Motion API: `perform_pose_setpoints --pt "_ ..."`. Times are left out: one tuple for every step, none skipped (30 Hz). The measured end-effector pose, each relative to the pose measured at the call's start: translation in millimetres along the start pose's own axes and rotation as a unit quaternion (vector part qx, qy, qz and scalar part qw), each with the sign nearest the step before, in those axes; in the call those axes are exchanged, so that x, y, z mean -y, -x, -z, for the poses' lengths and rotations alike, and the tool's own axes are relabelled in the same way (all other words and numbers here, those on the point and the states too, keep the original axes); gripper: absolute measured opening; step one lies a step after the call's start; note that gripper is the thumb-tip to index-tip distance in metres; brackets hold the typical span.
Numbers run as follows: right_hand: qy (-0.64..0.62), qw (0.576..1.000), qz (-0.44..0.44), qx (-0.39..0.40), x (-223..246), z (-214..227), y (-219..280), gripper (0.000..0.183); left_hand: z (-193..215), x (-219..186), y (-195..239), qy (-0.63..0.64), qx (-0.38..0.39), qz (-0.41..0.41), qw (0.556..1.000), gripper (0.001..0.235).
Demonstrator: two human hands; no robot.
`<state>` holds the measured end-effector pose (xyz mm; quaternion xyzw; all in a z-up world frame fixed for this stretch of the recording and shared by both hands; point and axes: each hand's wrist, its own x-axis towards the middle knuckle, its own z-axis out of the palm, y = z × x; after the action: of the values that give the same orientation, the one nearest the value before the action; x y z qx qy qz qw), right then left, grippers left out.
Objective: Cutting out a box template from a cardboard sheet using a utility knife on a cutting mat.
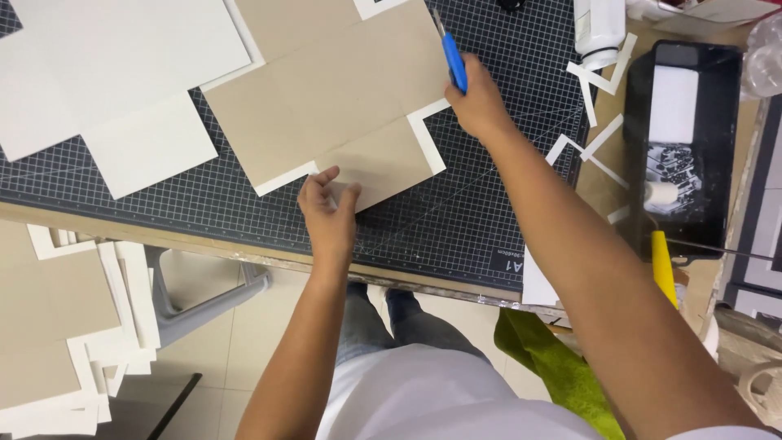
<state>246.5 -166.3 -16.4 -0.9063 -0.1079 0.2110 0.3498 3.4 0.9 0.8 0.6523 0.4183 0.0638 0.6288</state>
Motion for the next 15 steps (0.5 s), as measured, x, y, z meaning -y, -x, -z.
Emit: perform_pose_setpoints --pt "0.000 1.000 0.001 -0.001 -1.2 1.7 5.1 0.052 0.1 2.4 -0.7 0.001 0.000 -0.001 1.000 0.043" --pt "0.018 1.000 -0.002 0.010 -3.7 3.6 12.3 0.049 0.3 4.8 -0.6 0.003 0.004 -0.007 1.000 0.044" --pt "0.035 0.999 -0.005 0.021 -6.3 5.6 19.4 0.046 0.4 7.2 -0.6 0.004 0.008 -0.013 1.000 0.044" --pt "0.035 0.999 -0.005 0.019 -5.6 10.4 22.0 0.046 -0.6 9.2 -0.1 0.005 0.009 -0.014 1.000 0.044" --pt "0.034 0.999 -0.010 0.012 -4.7 15.1 24.8 0.048 -1.2 11.2 0.5 0.003 0.002 -0.018 1.000 0.041" --pt "0.033 0.999 -0.013 0.006 -2.3 18.4 26.9 0.050 -0.3 12.9 1.0 0.002 -0.006 -0.021 1.000 0.038" --pt "0.032 0.999 -0.011 0.006 -3.1 18.9 20.3 0.050 -0.4 16.6 1.9 0.002 -0.008 -0.022 1.000 0.038" --pt "0.064 0.997 0.043 -0.012 -3.1 20.6 11.5 0.049 -1.7 19.5 0.9 0.014 -0.030 -0.031 0.999 0.035" --pt "0.097 0.990 0.097 -0.029 -2.6 22.0 2.3 0.049 -2.7 22.2 -0.7 0.026 -0.053 -0.040 0.997 0.032" --pt "0.096 0.990 0.100 -0.028 4.0 21.9 -6.4 0.049 0.6 22.4 -0.8 0.027 -0.056 -0.042 0.997 0.032" --pt "0.120 0.982 0.146 0.002 11.0 21.4 -15.4 0.047 4.2 22.6 -1.4 0.040 -0.073 -0.051 0.995 0.030" --pt "0.144 0.970 0.191 0.029 17.9 22.2 -24.9 0.046 6.9 22.4 -3.4 0.054 -0.088 -0.061 0.993 0.028" --pt "0.145 0.970 0.194 0.028 16.2 15.4 -39.9 0.046 10.9 22.4 -1.6 0.056 -0.089 -0.064 0.992 0.028" --pt "0.161 0.953 0.255 0.030 16.3 9.7 -57.5 0.048 13.9 21.5 -1.5 0.107 -0.085 -0.039 0.990 0.027" --pt "0.177 0.932 0.316 0.032 17.0 3.4 -75.6 0.050 17.2 21.0 -1.8 0.158 -0.081 -0.014 0.984 0.027"
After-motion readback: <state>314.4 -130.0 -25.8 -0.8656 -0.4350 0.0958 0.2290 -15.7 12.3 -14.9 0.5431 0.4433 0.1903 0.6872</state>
